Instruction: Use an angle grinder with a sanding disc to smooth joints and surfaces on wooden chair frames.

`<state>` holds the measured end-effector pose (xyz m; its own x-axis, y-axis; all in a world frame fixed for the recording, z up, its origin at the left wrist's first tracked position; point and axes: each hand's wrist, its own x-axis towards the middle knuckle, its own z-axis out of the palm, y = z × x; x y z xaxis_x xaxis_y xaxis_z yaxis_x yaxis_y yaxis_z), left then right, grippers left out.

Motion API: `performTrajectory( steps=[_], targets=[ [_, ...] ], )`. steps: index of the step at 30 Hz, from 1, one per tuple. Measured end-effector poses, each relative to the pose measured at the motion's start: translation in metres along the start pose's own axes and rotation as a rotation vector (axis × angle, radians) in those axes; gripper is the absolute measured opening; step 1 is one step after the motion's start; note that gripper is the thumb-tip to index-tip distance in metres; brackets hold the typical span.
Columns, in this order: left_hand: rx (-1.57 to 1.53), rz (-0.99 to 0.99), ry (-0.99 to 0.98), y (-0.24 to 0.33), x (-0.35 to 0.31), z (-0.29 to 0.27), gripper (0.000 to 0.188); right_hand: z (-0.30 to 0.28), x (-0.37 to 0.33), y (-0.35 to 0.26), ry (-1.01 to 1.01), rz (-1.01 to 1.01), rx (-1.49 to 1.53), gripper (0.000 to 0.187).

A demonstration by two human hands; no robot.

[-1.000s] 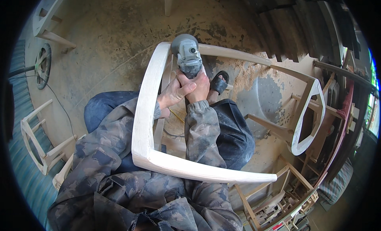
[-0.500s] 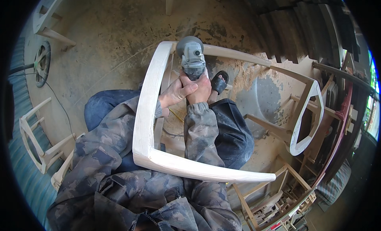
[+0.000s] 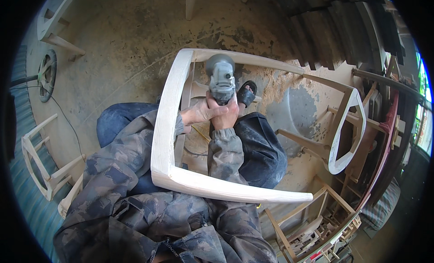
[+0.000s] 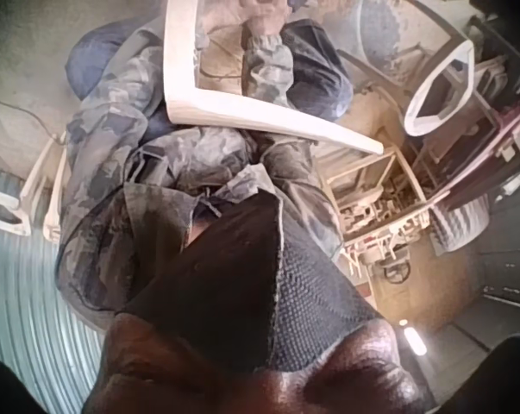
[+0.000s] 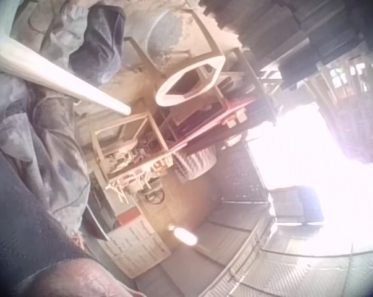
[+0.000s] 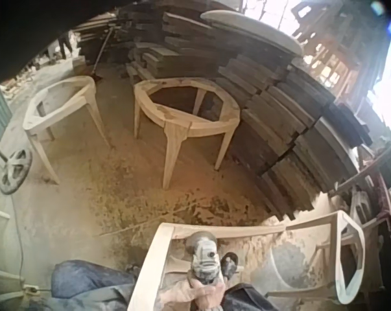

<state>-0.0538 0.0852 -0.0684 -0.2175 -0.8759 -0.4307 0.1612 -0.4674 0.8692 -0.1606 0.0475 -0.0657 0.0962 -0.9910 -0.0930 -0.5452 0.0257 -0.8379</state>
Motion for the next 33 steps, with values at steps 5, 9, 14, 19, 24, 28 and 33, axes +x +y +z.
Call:
performTrajectory(
  steps=[5,9,14,19,24,28,33],
  targets=[
    [-0.076,0.055,0.178,-0.041,0.001,0.007,0.087,0.010,-0.006,0.007,-0.131,-0.052,0.013,0.045],
    [-0.129,-0.085,0.199,-0.043,-0.001,0.000,0.084,0.011,-0.002,-0.003,-0.181,-0.029,0.039,0.044],
    [-0.237,-0.168,0.147,-0.041,-0.002,-0.006,0.082,0.021,0.005,0.002,-0.222,-0.049,0.041,0.044],
    [-0.302,-0.146,0.093,-0.034,-0.002,-0.004,0.075,0.020,-0.003,0.006,-0.187,-0.007,-0.005,0.046],
    [-0.296,-0.227,0.108,-0.017,-0.010,-0.004,0.074,0.022,0.000,0.000,-0.148,-0.048,0.043,0.047],
    [-0.321,-0.156,0.054,-0.037,-0.003,-0.010,0.076,0.023,-0.002,0.002,-0.144,-0.030,-0.012,0.047],
    [-0.330,-0.259,0.100,-0.014,-0.011,-0.004,0.076,0.023,0.002,0.006,-0.164,-0.047,-0.003,0.048]
  ],
)
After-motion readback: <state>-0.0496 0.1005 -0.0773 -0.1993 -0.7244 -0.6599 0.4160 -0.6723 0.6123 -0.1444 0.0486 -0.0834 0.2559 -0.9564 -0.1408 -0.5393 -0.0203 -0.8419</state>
